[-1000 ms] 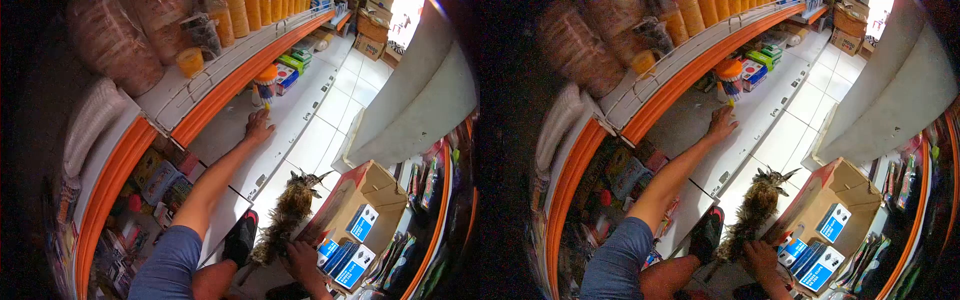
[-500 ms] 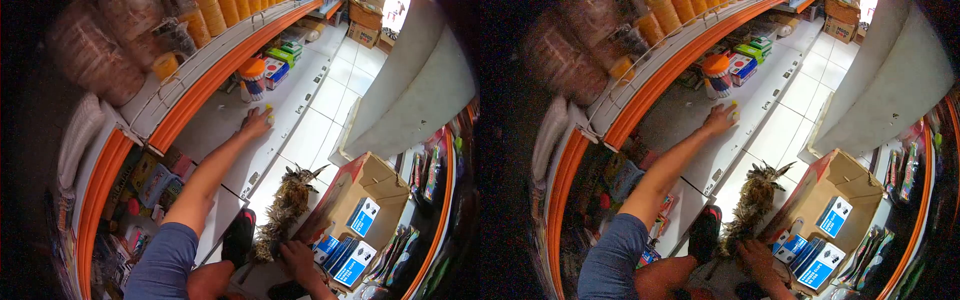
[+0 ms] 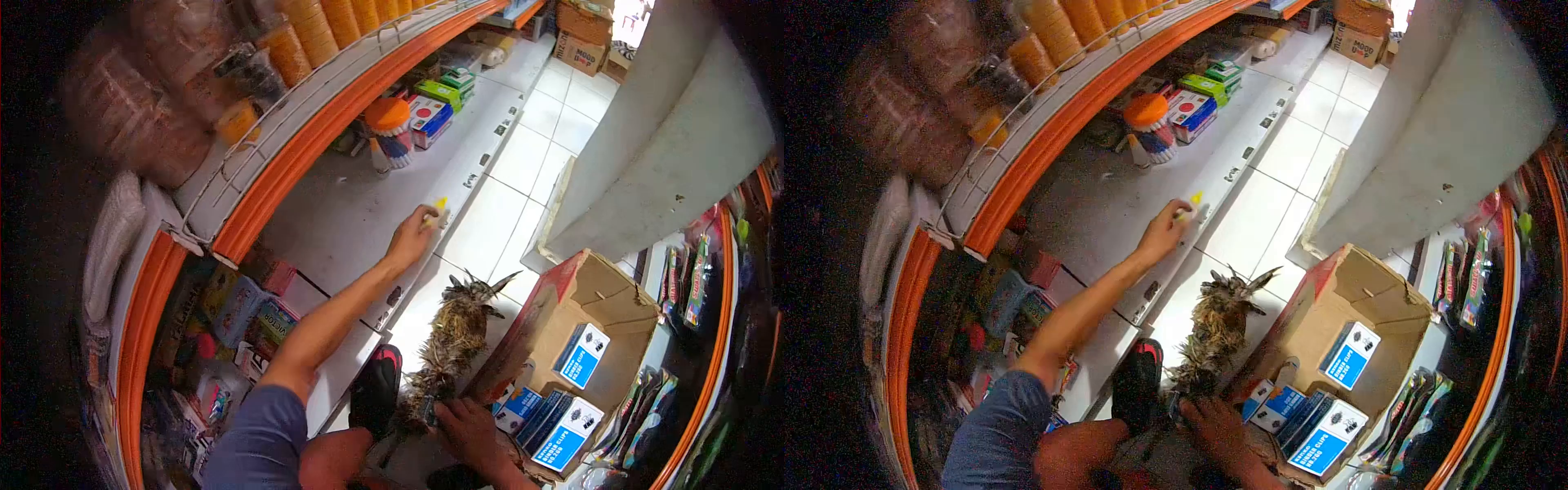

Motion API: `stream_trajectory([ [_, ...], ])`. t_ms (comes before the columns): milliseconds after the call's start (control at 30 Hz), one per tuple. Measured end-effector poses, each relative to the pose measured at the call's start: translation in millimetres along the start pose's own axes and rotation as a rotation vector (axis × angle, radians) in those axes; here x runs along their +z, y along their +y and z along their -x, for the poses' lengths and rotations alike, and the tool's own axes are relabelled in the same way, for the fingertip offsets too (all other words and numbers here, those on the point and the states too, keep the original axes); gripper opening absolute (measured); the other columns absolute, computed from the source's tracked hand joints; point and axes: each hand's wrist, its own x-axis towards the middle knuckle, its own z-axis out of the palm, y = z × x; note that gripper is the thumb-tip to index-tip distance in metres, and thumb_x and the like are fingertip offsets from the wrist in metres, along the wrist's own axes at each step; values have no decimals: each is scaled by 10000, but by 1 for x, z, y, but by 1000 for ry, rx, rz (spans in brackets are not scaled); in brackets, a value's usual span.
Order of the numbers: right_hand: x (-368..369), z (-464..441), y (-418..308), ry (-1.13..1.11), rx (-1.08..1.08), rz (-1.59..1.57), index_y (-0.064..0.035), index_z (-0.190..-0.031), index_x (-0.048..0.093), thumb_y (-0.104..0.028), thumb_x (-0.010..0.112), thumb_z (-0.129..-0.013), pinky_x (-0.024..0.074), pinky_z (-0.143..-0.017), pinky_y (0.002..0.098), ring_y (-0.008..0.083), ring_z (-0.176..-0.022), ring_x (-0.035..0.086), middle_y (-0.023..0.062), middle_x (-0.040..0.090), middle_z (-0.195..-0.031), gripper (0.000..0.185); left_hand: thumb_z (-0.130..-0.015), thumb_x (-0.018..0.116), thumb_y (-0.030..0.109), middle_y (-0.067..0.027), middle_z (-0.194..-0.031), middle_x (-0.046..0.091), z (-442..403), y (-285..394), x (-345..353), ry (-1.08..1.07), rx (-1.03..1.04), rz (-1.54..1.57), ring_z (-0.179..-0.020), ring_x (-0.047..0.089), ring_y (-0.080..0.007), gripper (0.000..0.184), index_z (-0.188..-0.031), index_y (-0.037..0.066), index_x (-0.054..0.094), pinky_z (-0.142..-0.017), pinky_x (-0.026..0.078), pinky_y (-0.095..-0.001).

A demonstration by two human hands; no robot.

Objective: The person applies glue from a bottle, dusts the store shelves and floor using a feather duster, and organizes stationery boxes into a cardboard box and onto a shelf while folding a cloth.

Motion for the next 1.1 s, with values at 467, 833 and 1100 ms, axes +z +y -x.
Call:
stream_trajectory([
  [467,-65,-31,2,647,389,-292,1,-1204,467,-181,559,-847,427,-876,386,333,-1043,539,203,555,-1127,410,-870,516,28,-163,-1197,509,192,114,25,-595,-418,864,-1092,518,-239,570,-1372,52,249,-925,443,-403],
  [833,-76,-47,43,773,639,-1152,-4,-1295,360,-228,539,-892,396,-919,349,261,-1044,521,151,542,-1144,494,-911,470,60,-108,-1144,522,201,135,18,-615,-209,966,-1069,499,-189,387,-1284,27,372,-917,424,-333],
  [1100,-64,-42,5,438,440,-1063,-10,-1255,420,-210,533,-902,416,-873,317,189,-987,532,115,564,-1109,421,-911,486,89,-104,-1095,527,195,128,11,-478,-358,1061,-890,545,-155,376,-1258,4,368,-815,479,-290],
])
